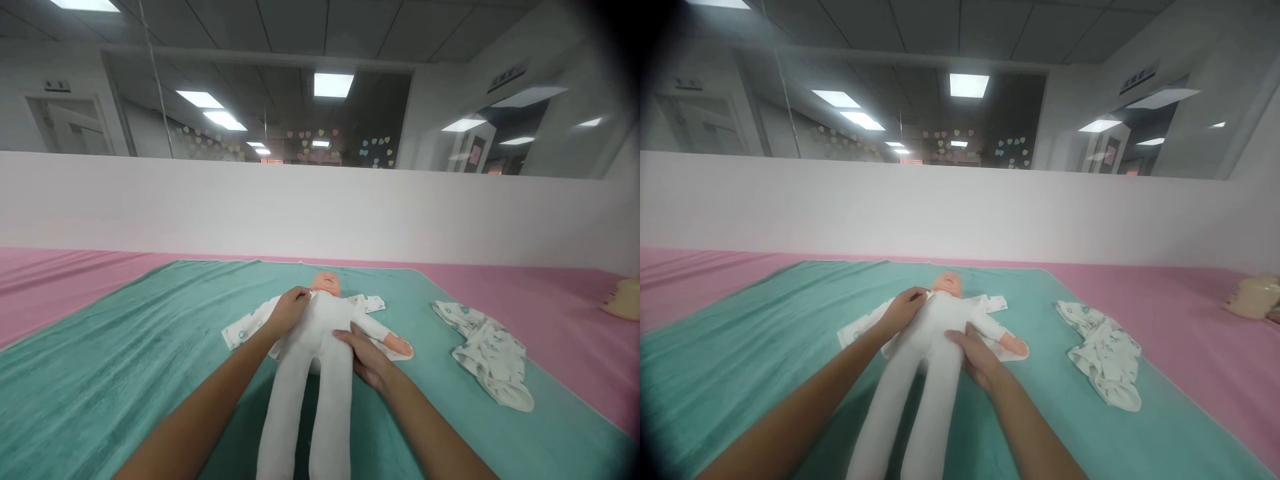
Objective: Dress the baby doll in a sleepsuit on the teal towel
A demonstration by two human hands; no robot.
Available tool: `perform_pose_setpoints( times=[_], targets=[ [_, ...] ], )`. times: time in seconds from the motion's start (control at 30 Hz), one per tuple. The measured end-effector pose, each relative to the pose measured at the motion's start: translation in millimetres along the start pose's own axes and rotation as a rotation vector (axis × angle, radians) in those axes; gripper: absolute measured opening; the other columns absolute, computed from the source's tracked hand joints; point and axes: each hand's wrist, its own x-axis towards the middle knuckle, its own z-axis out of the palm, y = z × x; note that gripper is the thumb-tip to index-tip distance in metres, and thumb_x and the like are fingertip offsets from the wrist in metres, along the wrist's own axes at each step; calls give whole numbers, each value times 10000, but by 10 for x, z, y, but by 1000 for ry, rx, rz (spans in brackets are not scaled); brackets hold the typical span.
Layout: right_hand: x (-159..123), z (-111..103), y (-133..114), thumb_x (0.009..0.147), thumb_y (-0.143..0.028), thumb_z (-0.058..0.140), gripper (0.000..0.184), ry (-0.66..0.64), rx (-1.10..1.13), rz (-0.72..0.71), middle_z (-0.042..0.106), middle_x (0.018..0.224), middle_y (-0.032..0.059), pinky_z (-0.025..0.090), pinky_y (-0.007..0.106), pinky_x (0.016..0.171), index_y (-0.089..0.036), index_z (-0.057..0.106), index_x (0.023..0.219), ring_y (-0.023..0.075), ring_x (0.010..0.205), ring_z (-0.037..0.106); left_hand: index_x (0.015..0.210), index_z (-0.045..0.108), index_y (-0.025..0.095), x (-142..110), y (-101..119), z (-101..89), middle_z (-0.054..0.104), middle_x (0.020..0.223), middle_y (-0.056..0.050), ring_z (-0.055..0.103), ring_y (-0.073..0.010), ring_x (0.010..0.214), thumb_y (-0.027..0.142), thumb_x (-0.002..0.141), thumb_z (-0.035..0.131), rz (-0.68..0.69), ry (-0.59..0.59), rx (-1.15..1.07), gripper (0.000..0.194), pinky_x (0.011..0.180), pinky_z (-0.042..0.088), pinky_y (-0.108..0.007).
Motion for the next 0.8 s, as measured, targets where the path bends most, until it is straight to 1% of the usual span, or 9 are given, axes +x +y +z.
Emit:
perform_pose_setpoints(
  times=[0.1, 0.17, 0.27, 0.33, 0.4, 0.5, 0.6, 0.7, 0.8],
  targets=[
    [-6, 0, 1, 691, -312, 688, 507, -8, -3, 3, 641, 1067, 46, 531, 356, 798, -254, 490, 1154, 183, 867, 640, 841, 657, 177, 77, -89, -123, 666, 948, -49, 566, -219, 885, 408, 769, 450, -20, -3, -34, 319, 785, 411, -305],
    [-3, -11, 10, 691, -317, 689, 517, 5, -3, 10, 635, 1077, 46, 533, 364, 800, -260, 481, 1161, 188, 892, 635, 834, 661, 178, 135, -150, -222, 672, 911, -48, 572, -218, 845, 391, 738, 486, -27, -5, -34, 291, 745, 411, -292],
    [8, -35, 29, 687, -321, 695, 541, 31, 2, 21, 623, 1101, 49, 533, 375, 809, -266, 463, 1173, 193, 924, 628, 830, 661, 190, 218, -292, -403, 672, 848, -43, 576, -212, 780, 354, 688, 548, -60, 32, 60, 244, 684, 403, -274],
    [12, -48, 37, 693, -324, 692, 556, 20, 5, 18, 611, 1128, 48, 525, 389, 830, -277, 445, 1189, 195, 942, 624, 744, 662, 193, 248, -420, -541, 664, 766, -47, 572, -214, 714, 365, 656, 598, -89, 30, 166, 203, 631, 392, -265],
    [11, -55, 37, 704, -330, 683, 551, 1, -1, 15, 605, 1143, 45, 517, 402, 844, -287, 438, 1196, 199, 954, 621, 603, 639, 194, 244, -548, -678, 644, 670, -55, 561, -218, 634, 396, 617, 652, -125, -19, 220, 203, 572, 377, -260],
    [1, -50, 25, 715, -338, 674, 522, -6, -13, 11, 599, 1154, 43, 512, 404, 851, -288, 450, 1183, 206, 974, 614, 515, 601, 209, 185, -694, -832, 622, 582, -47, 546, -217, 538, 419, 561, 714, -178, -58, 112, 243, 512, 368, -259],
    [-14, -31, 11, 721, -336, 665, 488, -17, -20, -7, 597, 1158, 49, 513, 391, 849, -272, 472, 1165, 208, 974, 612, 592, 627, 204, 120, -769, -877, 642, 641, -47, 567, -214, 568, 427, 586, 716, -145, -109, 40, 240, 525, 388, -251],
    [-26, -20, 0, 727, -328, 657, 473, -42, -28, -18, 598, 1156, 60, 503, 394, 866, -250, 485, 1161, 215, 979, 609, 608, 617, 178, 91, -775, -844, 627, 681, -54, 557, -202, 628, 473, 675, 643, -91, -180, 110, 304, 567, 385, -240],
    [-27, -36, -6, 725, -317, 658, 509, -46, -46, -13, 598, 1155, 63, 490, 415, 886, -252, 466, 1192, 225, 987, 605, 569, 545, 190, 80, -697, -820, 576, 654, -43, 513, -186, 629, 517, 753, 533, -75, -209, 200, 375, 585, 366, -245]
  ],
)
